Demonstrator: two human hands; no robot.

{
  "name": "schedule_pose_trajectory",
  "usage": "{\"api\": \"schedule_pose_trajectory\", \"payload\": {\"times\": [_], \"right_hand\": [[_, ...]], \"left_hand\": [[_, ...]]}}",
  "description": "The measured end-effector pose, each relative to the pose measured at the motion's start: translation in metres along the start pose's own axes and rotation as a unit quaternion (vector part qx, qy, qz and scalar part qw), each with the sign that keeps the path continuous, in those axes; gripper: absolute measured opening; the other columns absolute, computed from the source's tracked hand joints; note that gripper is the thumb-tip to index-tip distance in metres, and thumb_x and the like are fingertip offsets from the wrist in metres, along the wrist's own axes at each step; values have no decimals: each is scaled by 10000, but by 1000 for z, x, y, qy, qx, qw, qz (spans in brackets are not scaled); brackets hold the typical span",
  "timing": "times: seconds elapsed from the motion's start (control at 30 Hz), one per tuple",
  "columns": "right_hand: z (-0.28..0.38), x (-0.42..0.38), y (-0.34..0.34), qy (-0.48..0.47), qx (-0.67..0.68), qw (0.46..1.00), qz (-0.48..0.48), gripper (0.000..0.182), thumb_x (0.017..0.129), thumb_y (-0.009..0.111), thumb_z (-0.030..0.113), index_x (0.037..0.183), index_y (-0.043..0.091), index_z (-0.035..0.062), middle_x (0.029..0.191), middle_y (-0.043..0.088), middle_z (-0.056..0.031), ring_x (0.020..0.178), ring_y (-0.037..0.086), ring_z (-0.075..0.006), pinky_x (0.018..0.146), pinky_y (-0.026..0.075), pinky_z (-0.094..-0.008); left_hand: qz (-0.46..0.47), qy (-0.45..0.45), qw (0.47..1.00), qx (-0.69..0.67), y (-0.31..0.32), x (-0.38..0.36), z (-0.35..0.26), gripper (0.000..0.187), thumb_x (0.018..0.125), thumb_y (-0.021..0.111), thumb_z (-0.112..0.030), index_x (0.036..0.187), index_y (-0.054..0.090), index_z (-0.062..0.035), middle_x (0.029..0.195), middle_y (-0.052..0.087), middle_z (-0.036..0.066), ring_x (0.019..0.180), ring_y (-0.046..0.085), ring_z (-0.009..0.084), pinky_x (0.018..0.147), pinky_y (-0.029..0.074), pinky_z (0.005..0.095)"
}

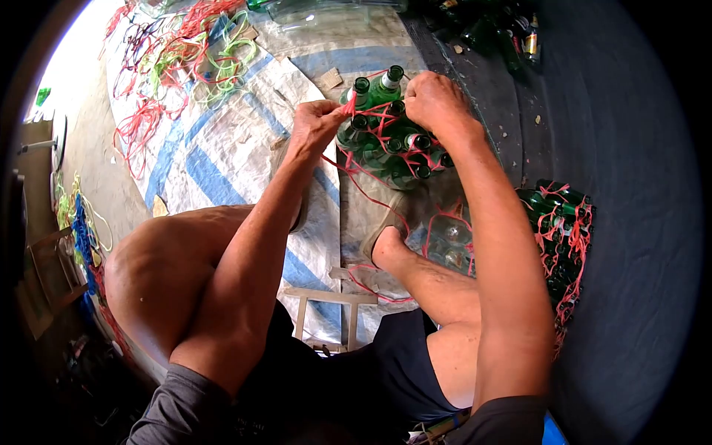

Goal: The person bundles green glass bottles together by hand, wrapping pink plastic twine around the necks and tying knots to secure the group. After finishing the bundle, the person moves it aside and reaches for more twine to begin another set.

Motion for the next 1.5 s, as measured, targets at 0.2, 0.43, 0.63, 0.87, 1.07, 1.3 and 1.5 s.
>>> {"api": "schedule_pose_trajectory", "payload": {"times": [0.2,0.43,0.63,0.87,1.07,1.3,1.5], "right_hand": [[-13,-21,8,42,100,991,-77,223,914,635,228,974,824,126,1036,777,-236,1017,740,-463,894,585,-534],[24,-107,34,117,226,955,-155,302,946,758,375,925,775,75,970,749,-185,899,726,-408,769,559,-501],[31,-117,32,98,195,956,-198,275,917,802,352,961,765,83,1007,723,-143,920,717,-385,795,575,-488],[33,-121,36,89,165,960,-206,273,899,814,322,1019,745,86,1042,705,-131,972,711,-383,802,577,-503],[37,-126,34,94,143,964,-202,304,897,814,277,1114,728,81,1098,690,-124,1006,708,-388,819,578,-507],[45,-144,44,105,177,952,-226,385,943,777,265,1277,683,97,1120,747,-171,1011,734,-414,827,586,-512],[50,-140,53,162,185,952,-184,386,975,765,299,1257,638,67,910,760,-250,860,742,-475,718,575,-562]], "left_hand": [[-19,13,998,56,-15,11,-9,344,899,771,-294,964,823,40,724,751,162,665,703,201,677,559,377],[53,40,993,93,-18,18,-26,315,936,780,-258,1030,816,41,796,738,67,711,630,126,651,497,310],[122,102,962,220,-25,23,-64,360,863,798,-338,1148,829,-121,871,803,123,813,778,234,759,586,368],[131,242,853,444,-8,27,-112,373,899,777,-337,1272,783,-326,844,769,149,796,752,371,709,603,478],[154,297,814,475,-3,33,-110,374,925,756,-342,1298,773,-362,852,773,132,790,751,372,693,603,479],[162,312,776,524,3,28,-117,357,959,722,-345,1314,764,-329,865,777,132,799,758,354,673,597,475],[160,376,738,538,7,33,-116,345,989,721,-394,1322,746,-305,745,738,122,685,725,349,619,566,469]]}}
Point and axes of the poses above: each hand's wrist, its own x-axis towards the middle knuckle, its own y-axis out of the palm, z = x × y, the point moved 6 cm from there along x, towards the middle knuckle
